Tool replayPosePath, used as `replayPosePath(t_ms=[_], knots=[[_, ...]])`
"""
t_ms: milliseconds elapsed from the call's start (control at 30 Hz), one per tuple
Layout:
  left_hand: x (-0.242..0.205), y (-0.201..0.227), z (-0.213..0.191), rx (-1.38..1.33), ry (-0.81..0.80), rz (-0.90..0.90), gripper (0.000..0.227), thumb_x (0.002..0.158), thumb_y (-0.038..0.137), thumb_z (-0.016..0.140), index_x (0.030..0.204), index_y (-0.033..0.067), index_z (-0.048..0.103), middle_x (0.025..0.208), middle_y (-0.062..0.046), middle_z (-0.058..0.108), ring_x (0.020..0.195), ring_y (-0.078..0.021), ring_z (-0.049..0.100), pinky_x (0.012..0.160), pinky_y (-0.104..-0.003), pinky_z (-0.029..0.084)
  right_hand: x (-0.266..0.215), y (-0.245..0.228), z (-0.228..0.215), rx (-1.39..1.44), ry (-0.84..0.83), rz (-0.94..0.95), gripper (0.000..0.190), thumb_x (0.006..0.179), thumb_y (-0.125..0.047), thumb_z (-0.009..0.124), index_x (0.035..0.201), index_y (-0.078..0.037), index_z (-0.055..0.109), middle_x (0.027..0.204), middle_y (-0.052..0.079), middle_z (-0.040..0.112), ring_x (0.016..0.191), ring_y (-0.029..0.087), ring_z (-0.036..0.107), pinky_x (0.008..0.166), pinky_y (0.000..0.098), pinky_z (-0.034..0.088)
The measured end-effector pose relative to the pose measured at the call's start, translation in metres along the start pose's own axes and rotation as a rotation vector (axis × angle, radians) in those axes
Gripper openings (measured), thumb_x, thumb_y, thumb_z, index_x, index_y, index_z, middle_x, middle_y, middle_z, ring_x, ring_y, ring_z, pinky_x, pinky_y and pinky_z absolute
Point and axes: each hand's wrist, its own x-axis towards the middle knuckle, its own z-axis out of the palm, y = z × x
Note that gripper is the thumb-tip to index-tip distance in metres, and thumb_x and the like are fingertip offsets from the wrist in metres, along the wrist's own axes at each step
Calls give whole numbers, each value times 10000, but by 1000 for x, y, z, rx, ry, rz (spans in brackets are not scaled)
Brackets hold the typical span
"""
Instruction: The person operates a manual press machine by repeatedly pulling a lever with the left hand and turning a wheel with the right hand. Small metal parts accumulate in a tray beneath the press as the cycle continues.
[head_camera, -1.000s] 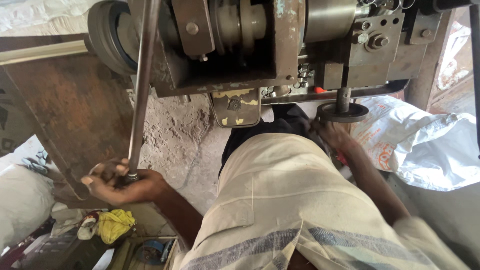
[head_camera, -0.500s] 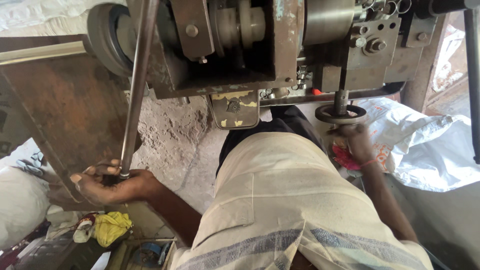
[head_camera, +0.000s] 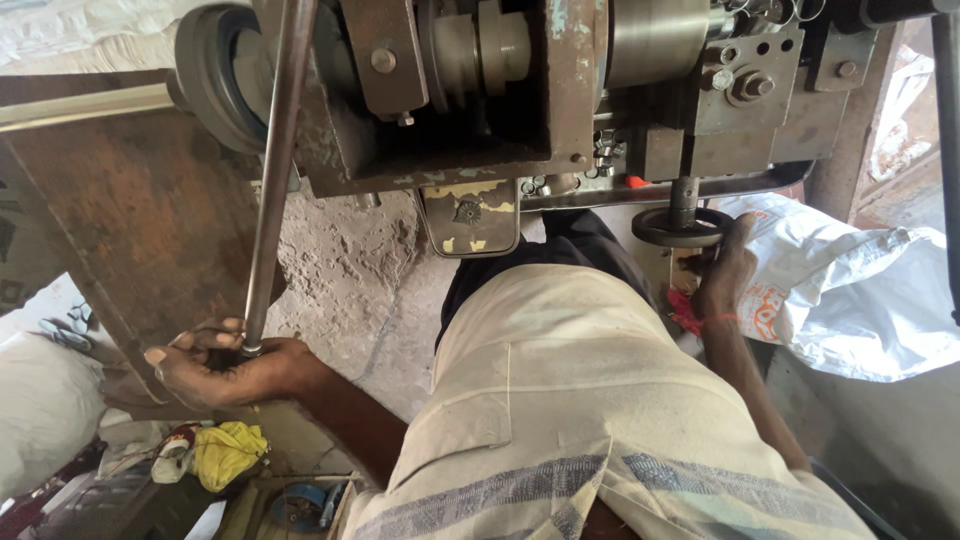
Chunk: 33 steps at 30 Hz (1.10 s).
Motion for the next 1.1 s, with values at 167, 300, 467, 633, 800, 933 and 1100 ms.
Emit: replayPosePath(t_ms=[167, 300, 467, 633, 800, 933, 1100], knots=[[-22, -14, 5, -385, 21, -337, 368, 1133, 22, 538, 1486, 47, 438, 1275, -114, 544, 820, -90, 561, 622, -164, 549, 23, -2, -1, -43, 141, 10, 866, 997, -745, 429, 999, 86, 676, 835, 121, 695, 669, 181, 694, 573, 337, 633], [-32, -25, 8, -446, 39, -398, 345, 1137, 68, 528, 1473, 35, 458, 1253, -108, 566, 870, -122, 612, 592, -153, 558, 39, 23, -4, -22, 158, 2, 832, 1004, -746, 431, 908, 56, 628, 855, 118, 690, 723, 173, 730, 613, 339, 662], [-18, -13, 0, -324, 56, -331, 391, 1151, 124, 559, 1494, 27, 400, 1324, -172, 506, 909, -169, 607, 715, -272, 587, 53, 23, -12, -8, 203, 26, 745, 1072, -736, 440, 794, -49, 522, 794, 57, 608, 680, 146, 637, 550, 317, 583], [-1, 3, -3, -129, -24, -167, 418, 1160, 96, 555, 1530, 76, 360, 1314, -88, 515, 997, -195, 621, 723, -274, 598, 6, 8, -9, -360, 127, -120, 704, 1083, -675, 344, 845, -135, 728, 694, -18, 697, 635, 78, 641, 533, 233, 484], [-13, -11, -4, -297, -46, -270, 369, 1177, 110, 452, 1541, 67, 400, 1278, -85, 544, 909, -142, 623, 643, -217, 558, -11, 24, 41, -624, -245, -298, 503, 1017, -507, 634, 1061, -8, 678, 937, 146, 674, 787, 231, 627, 646, 421, 526], [-29, -27, 2, -432, -6, -345, 322, 1170, 138, 463, 1473, 30, 485, 1190, -87, 569, 790, -111, 571, 567, -202, 507, 26, 15, 20, -586, -425, -439, 525, 1020, -503, 587, 1156, -2, 660, 1057, 190, 705, 916, 342, 651, 778, 449, 536], [-34, -35, 6, -394, 22, -391, 299, 1161, 158, 467, 1405, -3, 528, 1189, -114, 589, 791, -136, 605, 549, -193, 529, 27, -2, -39, -931, -518, 13, 465, 1015, -412, 440, 1186, -64, 695, 1064, 178, 772, 913, 341, 693, 795, 467, 537]])
